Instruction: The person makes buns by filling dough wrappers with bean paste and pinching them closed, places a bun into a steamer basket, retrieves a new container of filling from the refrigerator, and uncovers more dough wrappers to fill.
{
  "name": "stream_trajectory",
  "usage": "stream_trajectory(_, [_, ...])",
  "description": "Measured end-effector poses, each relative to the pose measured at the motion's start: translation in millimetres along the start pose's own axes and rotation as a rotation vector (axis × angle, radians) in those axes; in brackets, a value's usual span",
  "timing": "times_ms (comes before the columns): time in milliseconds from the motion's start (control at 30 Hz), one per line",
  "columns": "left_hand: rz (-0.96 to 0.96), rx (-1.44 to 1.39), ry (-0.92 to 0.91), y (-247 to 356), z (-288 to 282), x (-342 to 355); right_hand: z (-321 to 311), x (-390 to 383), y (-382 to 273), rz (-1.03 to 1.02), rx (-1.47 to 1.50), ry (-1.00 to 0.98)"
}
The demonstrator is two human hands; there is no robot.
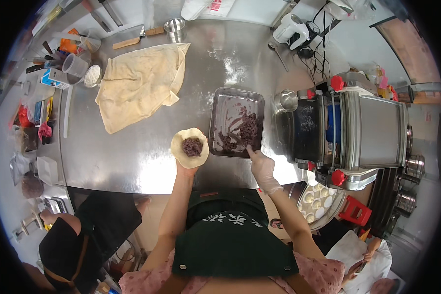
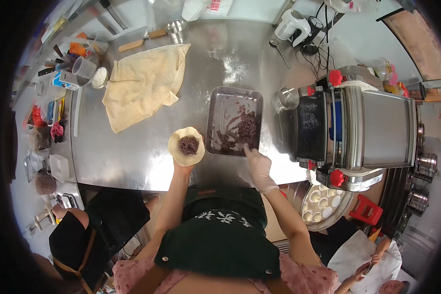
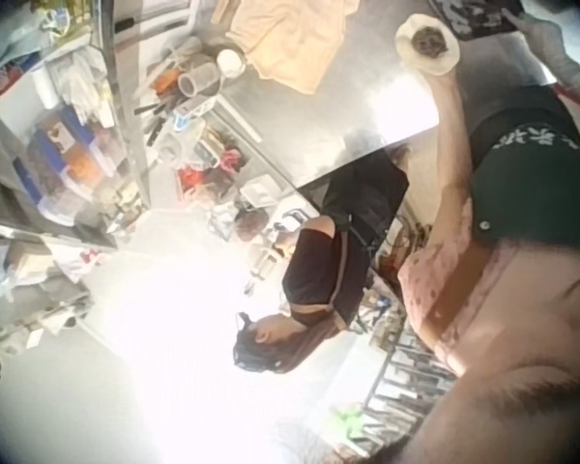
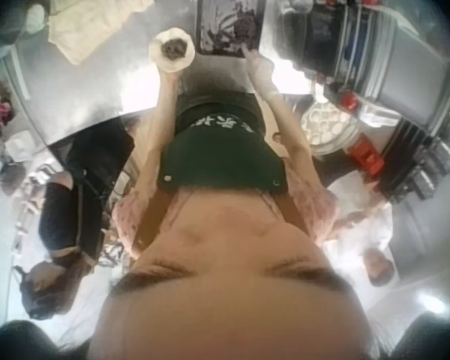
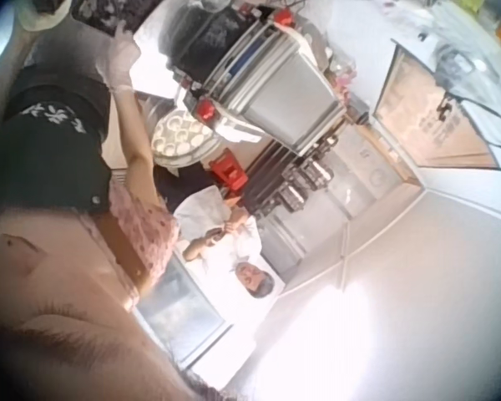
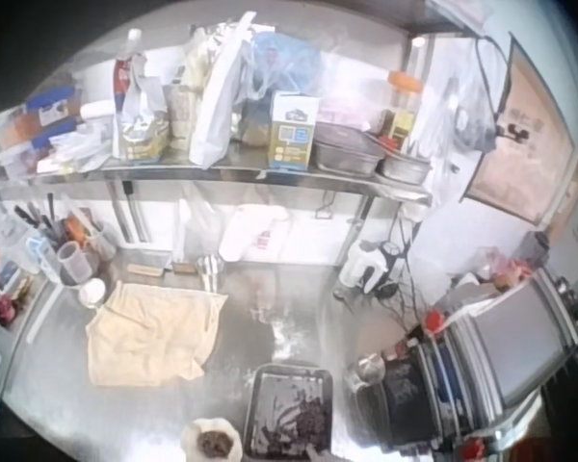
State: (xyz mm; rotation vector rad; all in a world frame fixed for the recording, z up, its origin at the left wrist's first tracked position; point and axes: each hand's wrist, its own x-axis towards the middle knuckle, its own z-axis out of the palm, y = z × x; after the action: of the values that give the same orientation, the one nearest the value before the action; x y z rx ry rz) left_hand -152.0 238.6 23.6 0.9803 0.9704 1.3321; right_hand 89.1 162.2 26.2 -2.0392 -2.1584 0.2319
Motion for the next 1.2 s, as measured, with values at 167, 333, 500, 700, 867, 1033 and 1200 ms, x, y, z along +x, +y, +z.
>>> stream_trajectory(167, [-0.340,-0.869,0.310,6,5,-2,-16,-4,-4,-0.179,-0.059,-0.158])
stream_trajectory(333, [-0.257,-0.702,0.237,3,-4,-8,-15,-4,2,0.104,0.099,-0.274])
stream_trajectory(500, [0.258,0.563,0.163,1,-8,-7,16,6,-16,0.329,0.700,-0.435])
stream_trajectory(700, [-0.619,-1.103,0.514,15,-8,-7,-2,16,-5,0.741,1.437,-0.667])
stream_trajectory(867, [0.530,0.445,0.025,25,4,10,-44,8,-22,0.762,1.320,-0.561])
stream_trajectory(1033, [0.531,0.464,-0.206,35,31,32,-87,-2,-49,0.508,1.255,-0.370])
stream_trajectory(1200, [0.175,-0.076,-0.212,29,56,27,-82,-6,-68,-0.038,0.484,0.133])
